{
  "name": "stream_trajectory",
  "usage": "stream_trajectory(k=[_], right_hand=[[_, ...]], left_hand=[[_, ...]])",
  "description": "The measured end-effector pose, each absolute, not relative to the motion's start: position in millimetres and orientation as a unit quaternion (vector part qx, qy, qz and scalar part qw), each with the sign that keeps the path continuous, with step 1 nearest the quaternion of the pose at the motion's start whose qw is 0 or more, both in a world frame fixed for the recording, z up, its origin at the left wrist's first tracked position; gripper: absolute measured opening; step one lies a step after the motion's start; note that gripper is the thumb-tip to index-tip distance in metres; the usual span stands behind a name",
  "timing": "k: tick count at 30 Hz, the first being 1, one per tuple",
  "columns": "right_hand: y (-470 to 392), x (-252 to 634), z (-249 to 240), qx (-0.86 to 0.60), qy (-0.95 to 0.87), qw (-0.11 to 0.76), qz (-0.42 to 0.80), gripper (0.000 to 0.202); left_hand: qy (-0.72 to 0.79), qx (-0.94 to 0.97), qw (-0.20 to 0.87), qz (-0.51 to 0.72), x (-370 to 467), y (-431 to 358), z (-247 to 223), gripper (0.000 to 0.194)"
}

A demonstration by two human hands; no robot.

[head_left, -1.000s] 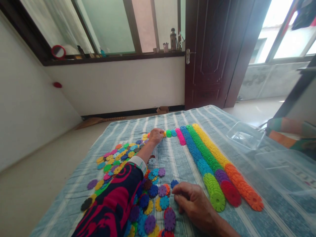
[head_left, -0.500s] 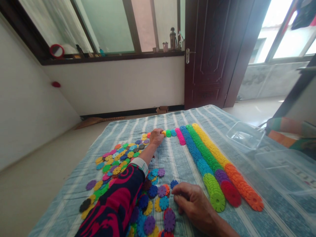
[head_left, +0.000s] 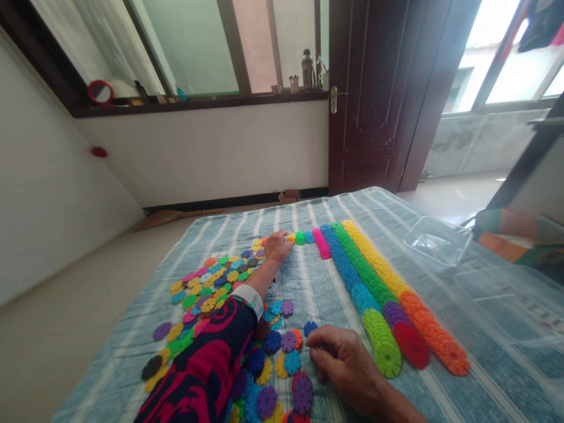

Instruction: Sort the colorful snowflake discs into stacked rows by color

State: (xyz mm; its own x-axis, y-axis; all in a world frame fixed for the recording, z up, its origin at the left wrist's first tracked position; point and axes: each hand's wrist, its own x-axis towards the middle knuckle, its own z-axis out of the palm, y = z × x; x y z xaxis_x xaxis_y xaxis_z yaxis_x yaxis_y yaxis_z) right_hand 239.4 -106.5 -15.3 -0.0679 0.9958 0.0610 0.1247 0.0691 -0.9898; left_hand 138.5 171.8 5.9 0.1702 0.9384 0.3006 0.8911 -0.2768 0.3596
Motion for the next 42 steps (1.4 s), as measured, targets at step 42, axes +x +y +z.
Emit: stream_trajectory(k=[42], right_hand=[[-106.9,239.7,-11.2,-0.493,-0.558,0.472,0.472,0.015]], left_hand=[[0.549,0.786,0.095,0.267,83.2,119.0,20.2,0.022]])
